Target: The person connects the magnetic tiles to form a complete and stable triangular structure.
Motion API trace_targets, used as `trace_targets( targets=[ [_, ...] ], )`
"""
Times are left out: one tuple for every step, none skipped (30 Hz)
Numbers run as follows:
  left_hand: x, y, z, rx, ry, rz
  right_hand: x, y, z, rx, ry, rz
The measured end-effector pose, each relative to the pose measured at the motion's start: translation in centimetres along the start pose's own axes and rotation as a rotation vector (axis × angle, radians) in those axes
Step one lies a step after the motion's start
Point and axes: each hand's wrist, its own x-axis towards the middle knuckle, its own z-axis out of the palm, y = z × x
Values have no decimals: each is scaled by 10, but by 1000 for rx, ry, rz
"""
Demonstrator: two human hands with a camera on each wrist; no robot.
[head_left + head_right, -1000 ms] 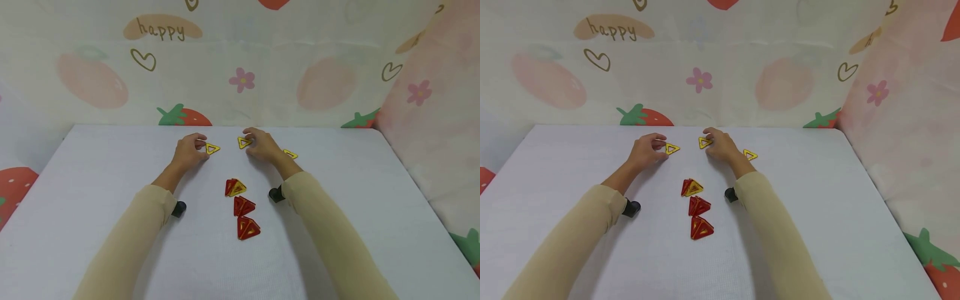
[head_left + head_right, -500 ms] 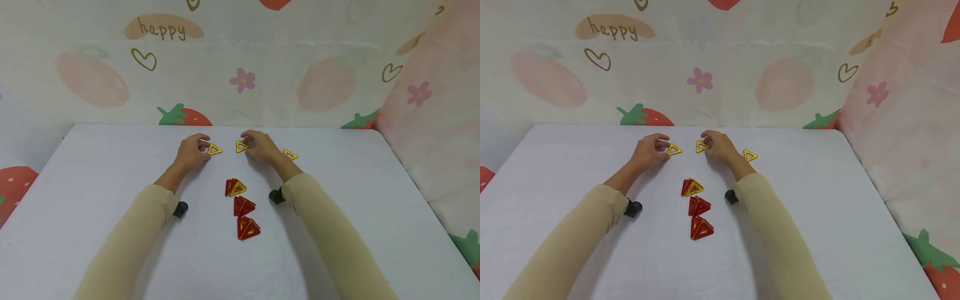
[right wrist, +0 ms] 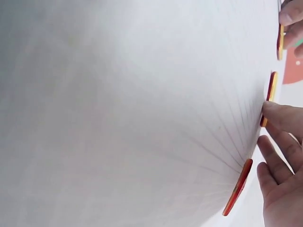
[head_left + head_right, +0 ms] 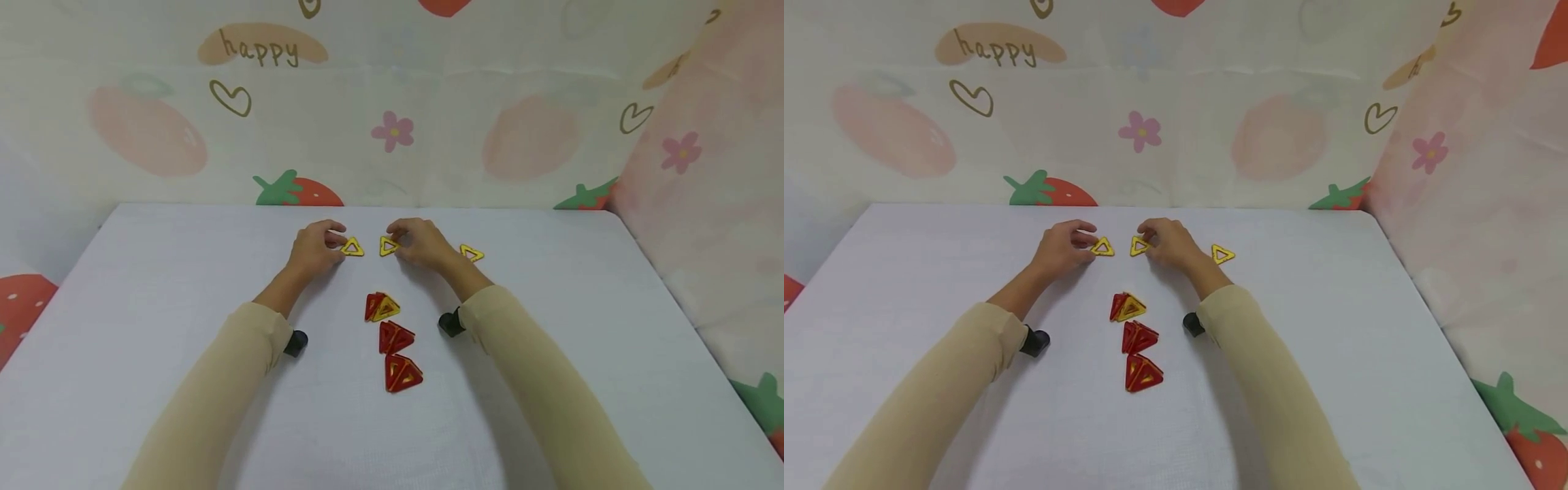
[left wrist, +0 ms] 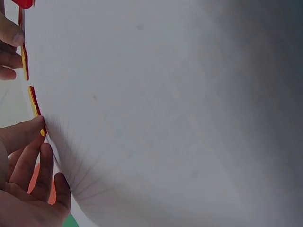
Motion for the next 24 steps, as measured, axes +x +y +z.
trace_targets(
  targets=[
    [0,0,0,-5,1,2,0,0,0,-5,-4,-1],
    [0,-1,0,-12,2,5,0,-1,1,-10,-5,0],
    [0,-1,0,-17,3,7,0,-1,1,-13,-4,1],
    [0,-1,0,-22,3,11,0,-1,1,-18,-1,1],
    [0,-1,1,-30,4,13,0,-1,2,-18,2,4],
    [0,-1,1,-35,2,16,-1,-1,2,-20,5,5],
    [0,0,1,-40,0,16,-1,-2,2,-18,6,5],
    [0,0,2,-43,-2,16,-1,-2,2,-14,6,5],
    [0,0,2,-43,-5,15,-2,-2,2,-8,6,4],
    [0,0,3,-42,-8,13,-2,-3,2,-5,5,3],
    [0,1,3,-42,-9,9,-2,-3,2,1,4,2],
    [0,1,4,-41,-11,7,-2,-4,2,3,3,0],
    [0,2,4,-40,-12,4,-2,-4,3,6,0,0],
    [-1,2,4,-39,-15,3,-2,-5,3,6,-2,0],
    [-1,2,5,-40,-16,2,-2,-5,3,5,-3,0],
    [-2,3,5,-44,-17,1,-2,-5,3,4,-5,2],
    [-2,4,5,-48,-20,1,-2,-6,3,4,-6,4],
    [-3,5,5,-51,-23,0,-2,-6,3,3,-8,5],
    [-3,5,5,-54,-27,0,-2,-7,3,4,-8,6],
    [-3,6,5,-56,-30,0,-2,-7,3,2,-8,5],
    [-3,7,5,-56,-33,0,-2,-7,3,0,-9,5],
    [-3,7,6,-53,-37,-1,-1,-7,3,0,-10,4],
    [-3,7,6,-50,-39,-3,-1,-7,3,0,-12,4],
    [-3,7,6,-46,-41,-5,-1,-6,3,0,-15,3]
  ],
)
